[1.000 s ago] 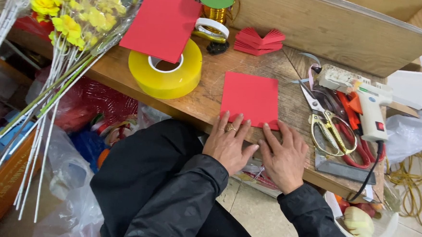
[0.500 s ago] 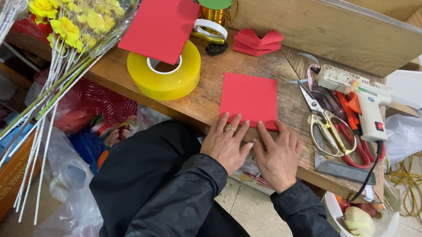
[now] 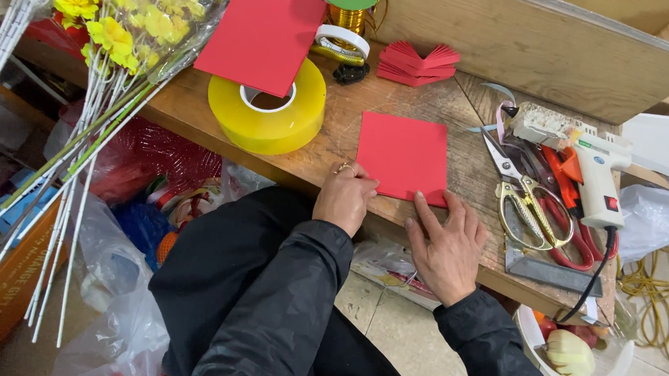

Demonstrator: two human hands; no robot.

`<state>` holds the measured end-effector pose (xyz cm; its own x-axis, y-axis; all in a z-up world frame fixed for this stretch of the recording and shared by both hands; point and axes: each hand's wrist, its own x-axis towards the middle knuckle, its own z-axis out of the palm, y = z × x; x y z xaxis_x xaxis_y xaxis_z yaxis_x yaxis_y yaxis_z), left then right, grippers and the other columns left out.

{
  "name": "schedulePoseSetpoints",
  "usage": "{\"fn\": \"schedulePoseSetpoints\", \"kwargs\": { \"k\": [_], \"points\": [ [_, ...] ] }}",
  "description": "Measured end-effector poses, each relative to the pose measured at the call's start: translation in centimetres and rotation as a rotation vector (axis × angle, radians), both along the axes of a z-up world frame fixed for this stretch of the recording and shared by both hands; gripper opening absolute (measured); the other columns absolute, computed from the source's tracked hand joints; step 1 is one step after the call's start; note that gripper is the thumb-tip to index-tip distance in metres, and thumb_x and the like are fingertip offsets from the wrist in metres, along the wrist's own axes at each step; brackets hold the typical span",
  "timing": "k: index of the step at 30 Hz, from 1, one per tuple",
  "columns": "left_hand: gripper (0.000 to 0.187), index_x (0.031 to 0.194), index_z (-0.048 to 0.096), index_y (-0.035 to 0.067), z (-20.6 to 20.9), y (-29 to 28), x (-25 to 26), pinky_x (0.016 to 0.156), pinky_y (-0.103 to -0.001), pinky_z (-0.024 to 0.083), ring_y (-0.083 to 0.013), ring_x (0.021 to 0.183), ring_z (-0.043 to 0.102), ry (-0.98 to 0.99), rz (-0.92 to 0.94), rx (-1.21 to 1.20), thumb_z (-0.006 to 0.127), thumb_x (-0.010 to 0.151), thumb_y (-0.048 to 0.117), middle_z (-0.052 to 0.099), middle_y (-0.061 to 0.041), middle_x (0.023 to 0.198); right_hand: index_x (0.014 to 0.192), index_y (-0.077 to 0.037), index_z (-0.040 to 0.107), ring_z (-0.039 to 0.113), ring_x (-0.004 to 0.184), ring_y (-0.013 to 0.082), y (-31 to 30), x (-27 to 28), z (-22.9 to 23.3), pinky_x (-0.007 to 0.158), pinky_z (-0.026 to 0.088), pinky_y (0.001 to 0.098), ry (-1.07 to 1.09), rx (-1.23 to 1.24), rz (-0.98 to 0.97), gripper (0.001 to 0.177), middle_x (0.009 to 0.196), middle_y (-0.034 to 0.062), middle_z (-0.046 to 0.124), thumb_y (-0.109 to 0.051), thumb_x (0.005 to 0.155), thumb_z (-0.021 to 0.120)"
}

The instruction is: Folding a piece of red paper into an accordion shape for decorations.

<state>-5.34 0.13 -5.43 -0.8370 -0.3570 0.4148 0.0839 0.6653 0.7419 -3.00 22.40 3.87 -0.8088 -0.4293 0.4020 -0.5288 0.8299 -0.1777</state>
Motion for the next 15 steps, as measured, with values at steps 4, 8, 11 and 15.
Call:
{"fn": "schedulePoseSetpoints", "kwargs": {
  "k": [4,8,11,15],
  "points": [
    [0.012,0.091,0.082,0.032,-0.8,-0.5,-0.5,0.092,-0.030,0.053,-0.0223,0.102,0.056,0.012,-0.046,-0.206,0.079,0.084,0.042,0.059,0.003,0.098,0.146,-0.036,0.065,0.043,0.144,0.0404,-0.1,0.1,0.0,0.111,0.028,0.0524,0.009,0.006,-0.003,0.047,0.147,0.0123,0.049,-0.054,0.103,0.057],
    [0.018,0.090,0.083,0.033,-1.6,-0.3,-1.1,0.085,-0.029,0.055,-0.0207,0.095,0.059,-0.007,0.000,-0.100,0.084,0.078,0.045,0.059,0.003,0.093,0.145,-0.036,0.066,0.043,0.144,0.0398,0.0,0.1,-0.1,0.111,0.026,0.0519,-0.001,-0.007,-0.002,0.046,0.147,0.0118,0.049,-0.055,0.105,0.055],
    [0.019,0.089,0.082,0.029,-0.8,-0.4,-0.8,0.081,-0.029,0.053,-0.0211,0.092,0.061,0.029,0.002,-0.004,0.087,0.077,0.042,0.058,0.001,0.092,0.144,-0.037,0.066,0.044,0.142,0.0411,-0.1,0.0,0.1,0.110,0.028,0.0526,0.004,-0.001,-0.004,0.046,0.147,0.0118,0.049,-0.056,0.104,0.056],
    [0.009,0.092,0.083,0.030,0.9,-0.2,0.3,0.087,-0.033,0.055,-0.0233,0.101,0.057,-0.109,-0.018,-0.157,0.080,0.084,0.032,0.061,0.003,0.097,0.142,-0.039,0.067,0.044,0.143,0.0406,-0.1,0.1,0.3,0.110,0.029,0.0529,0.010,0.012,-0.008,0.044,0.149,0.0107,0.049,-0.054,0.103,0.057]
  ]
}}
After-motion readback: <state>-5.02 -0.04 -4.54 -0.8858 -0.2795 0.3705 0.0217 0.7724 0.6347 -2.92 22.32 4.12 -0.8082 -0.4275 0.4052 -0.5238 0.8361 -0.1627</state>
